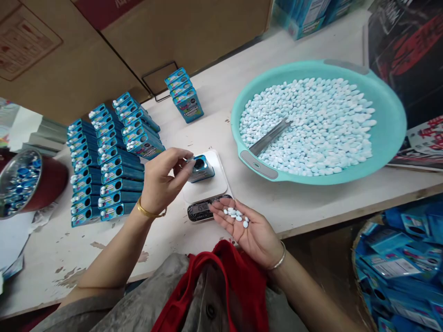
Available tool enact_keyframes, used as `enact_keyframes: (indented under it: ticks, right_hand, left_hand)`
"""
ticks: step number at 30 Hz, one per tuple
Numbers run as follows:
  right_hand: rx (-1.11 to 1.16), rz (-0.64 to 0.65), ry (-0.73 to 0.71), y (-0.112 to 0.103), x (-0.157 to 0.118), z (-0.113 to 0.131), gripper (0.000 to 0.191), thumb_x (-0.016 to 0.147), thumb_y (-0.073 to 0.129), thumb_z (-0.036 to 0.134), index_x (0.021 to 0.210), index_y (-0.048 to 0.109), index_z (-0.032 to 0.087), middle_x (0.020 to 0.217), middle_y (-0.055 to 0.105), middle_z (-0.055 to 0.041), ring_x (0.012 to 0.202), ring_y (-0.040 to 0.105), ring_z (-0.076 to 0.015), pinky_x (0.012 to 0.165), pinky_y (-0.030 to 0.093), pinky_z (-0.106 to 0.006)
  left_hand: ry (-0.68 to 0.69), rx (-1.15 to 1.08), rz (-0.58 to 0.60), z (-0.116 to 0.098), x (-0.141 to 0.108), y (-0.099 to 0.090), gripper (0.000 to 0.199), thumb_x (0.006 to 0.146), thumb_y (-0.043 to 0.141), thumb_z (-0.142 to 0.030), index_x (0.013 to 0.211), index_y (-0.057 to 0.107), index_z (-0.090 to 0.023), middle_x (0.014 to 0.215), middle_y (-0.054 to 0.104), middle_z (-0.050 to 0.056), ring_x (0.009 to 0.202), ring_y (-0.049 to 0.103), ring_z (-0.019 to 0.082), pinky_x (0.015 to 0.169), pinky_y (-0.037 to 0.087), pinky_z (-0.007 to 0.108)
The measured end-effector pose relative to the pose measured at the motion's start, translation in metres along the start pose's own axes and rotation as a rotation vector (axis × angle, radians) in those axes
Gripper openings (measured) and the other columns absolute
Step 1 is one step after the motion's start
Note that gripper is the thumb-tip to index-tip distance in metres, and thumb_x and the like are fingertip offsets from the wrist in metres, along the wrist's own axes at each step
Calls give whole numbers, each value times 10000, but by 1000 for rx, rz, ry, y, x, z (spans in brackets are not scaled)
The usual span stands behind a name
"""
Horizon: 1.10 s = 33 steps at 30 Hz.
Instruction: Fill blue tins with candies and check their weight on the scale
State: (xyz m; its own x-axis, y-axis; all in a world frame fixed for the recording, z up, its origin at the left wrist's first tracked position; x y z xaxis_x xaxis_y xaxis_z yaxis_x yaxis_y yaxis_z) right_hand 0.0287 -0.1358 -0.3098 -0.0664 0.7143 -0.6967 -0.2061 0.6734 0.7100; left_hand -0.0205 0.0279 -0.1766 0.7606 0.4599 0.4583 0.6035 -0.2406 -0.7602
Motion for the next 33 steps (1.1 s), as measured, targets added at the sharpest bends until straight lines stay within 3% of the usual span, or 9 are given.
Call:
enact_keyframes:
  ticks: [3,7,9,13,15,21,26,30,33]
  right_hand:
    - [36,2,38,1,1,-6,258,909,446,258,946,657,114,1017,713,-119,1083,626,-209,952,499,-321]
    - [167,25,93,2,4,-15,229,907,463,267,938,651,139,851,726,-48,816,694,-145,814,557,-282]
    - [206,10,88,-1,5,-17,153,873,525,229,908,653,154,774,714,-11,698,679,-113,718,567,-235]
    - [90,-66,58,-10,3,-16,107,782,634,179,873,670,137,762,710,-35,645,661,-115,568,546,-187]
    - [56,-74,36,-11,2,-13,78,763,649,178,820,673,131,759,703,-46,634,647,-112,542,531,-172]
    - [80,-84,28,-15,1,-16,52,776,632,175,756,676,153,729,682,-30,606,614,-108,535,524,-184]
    - [105,-86,43,-21,6,-21,27,743,688,183,760,683,162,724,685,-21,599,613,-103,495,504,-177]
    - [86,-91,38,-21,12,-19,49,719,720,181,732,685,149,713,690,-28,609,622,-95,462,472,-150]
    - [82,-57,38,-20,17,-15,57,704,738,189,726,692,164,728,698,-20,604,623,-93,415,436,-145]
  left_hand:
    - [33,-20,67,-15,-7,4,82,891,498,-189,919,571,-162,811,617,26,708,553,97,667,452,219]
    - [176,-4,397,-54,-36,37,192,928,445,-300,966,590,-178,917,629,56,797,555,139,702,446,263]
    - [209,7,443,-60,-50,45,260,920,458,-374,1048,585,-187,995,622,67,827,550,151,715,444,278]
    - [-2,185,44,-23,-57,14,341,878,541,-355,1191,542,-220,1123,590,100,1009,526,210,874,398,378]
    - [-96,332,-48,-3,-58,1,380,860,564,-357,1220,537,-236,1234,543,121,1128,476,263,944,336,446]
    - [-17,445,211,4,-38,20,432,863,545,-402,1253,502,-219,1409,417,141,1300,345,315,1027,248,510]
    - [-81,366,437,26,1,23,430,852,561,-405,1196,508,-153,1028,632,103,927,574,229,802,437,361]
    - [-98,389,314,67,56,13,357,855,560,-364,1152,526,-170,1002,615,68,904,561,199,792,433,314]
    - [-154,510,269,107,91,22,365,840,571,-338,1162,541,-170,1038,592,85,913,555,211,781,416,310]
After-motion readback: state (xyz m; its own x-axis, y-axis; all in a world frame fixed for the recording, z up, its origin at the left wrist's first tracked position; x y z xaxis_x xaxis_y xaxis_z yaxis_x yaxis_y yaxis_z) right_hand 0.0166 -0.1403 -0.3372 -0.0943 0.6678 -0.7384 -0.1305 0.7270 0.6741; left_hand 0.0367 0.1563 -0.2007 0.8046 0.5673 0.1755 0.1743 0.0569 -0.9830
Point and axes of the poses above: each hand's wrist, its own x-axis towards the middle knuckle, its own y-axis out of the palm, z = x × y, the point moved 7 cm from there along x, towards the middle knuckle
